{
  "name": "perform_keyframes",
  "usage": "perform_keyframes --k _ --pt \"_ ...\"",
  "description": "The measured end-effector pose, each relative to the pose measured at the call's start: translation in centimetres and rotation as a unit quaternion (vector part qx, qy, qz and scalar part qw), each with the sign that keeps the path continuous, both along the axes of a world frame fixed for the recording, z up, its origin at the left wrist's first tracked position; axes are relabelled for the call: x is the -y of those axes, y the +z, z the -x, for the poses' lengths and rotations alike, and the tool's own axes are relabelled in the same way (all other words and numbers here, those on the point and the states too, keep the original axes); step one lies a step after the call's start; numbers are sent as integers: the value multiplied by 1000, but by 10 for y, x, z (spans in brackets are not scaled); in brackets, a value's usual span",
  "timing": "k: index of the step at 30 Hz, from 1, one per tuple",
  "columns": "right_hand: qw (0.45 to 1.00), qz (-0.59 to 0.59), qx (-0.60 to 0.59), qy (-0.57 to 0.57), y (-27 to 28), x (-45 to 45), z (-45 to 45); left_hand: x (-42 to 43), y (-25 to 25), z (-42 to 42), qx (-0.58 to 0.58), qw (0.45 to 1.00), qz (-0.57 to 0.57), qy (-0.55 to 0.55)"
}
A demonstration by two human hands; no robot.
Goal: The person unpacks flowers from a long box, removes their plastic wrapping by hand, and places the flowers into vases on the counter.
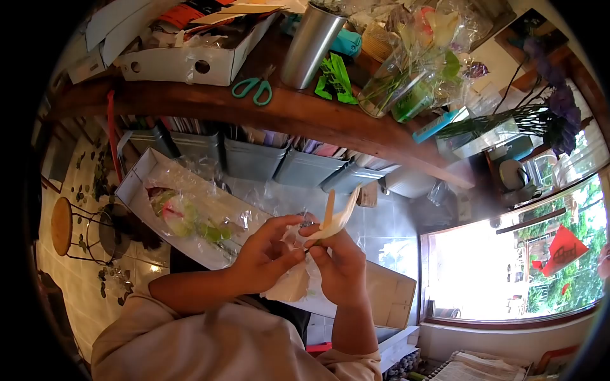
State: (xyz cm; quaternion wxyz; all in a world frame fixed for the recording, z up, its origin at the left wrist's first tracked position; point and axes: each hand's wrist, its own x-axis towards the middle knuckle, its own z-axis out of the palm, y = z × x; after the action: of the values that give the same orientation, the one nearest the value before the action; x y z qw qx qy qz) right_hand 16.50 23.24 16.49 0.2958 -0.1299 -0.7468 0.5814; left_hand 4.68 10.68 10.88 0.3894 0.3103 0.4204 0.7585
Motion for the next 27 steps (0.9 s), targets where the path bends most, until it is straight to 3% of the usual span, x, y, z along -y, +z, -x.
perform_keyframes --k 3,8,11,16,19,20,21,23,25,27 --pt "996 -80 -11 -33 1 0 0 -5 -10 -4 -8 1000 21 5" --pt "991 18 -123 -49 -15 1 -1 -7 -4 -11 -64 993 78 65" --pt "975 1 -199 -100 12 -7 -2 -5 -29 -14 -223 964 119 81" --pt "929 12 -326 -176 54 -44 -38 0 -67 -18 -351 925 124 82" --pt "908 -22 -368 -201 78 -51 -57 2 -73 -19 -401 895 192 22" --pt "871 51 -409 -269 76 -54 -62 0 -70 -20 -403 889 216 -34" --pt "915 -21 -360 -178 76 -63 -72 -4 -84 -25 -459 880 119 -18" --pt "910 -7 -347 -226 70 -62 -65 -11 -61 -30 -497 837 161 -162" --pt "912 -15 -319 -256 67 -53 -53 -16 -92 -54 -559 824 75 -50" --pt "920 -16 -298 -255 61 -48 -50 -23 -111 -55 -592 793 65 -130"
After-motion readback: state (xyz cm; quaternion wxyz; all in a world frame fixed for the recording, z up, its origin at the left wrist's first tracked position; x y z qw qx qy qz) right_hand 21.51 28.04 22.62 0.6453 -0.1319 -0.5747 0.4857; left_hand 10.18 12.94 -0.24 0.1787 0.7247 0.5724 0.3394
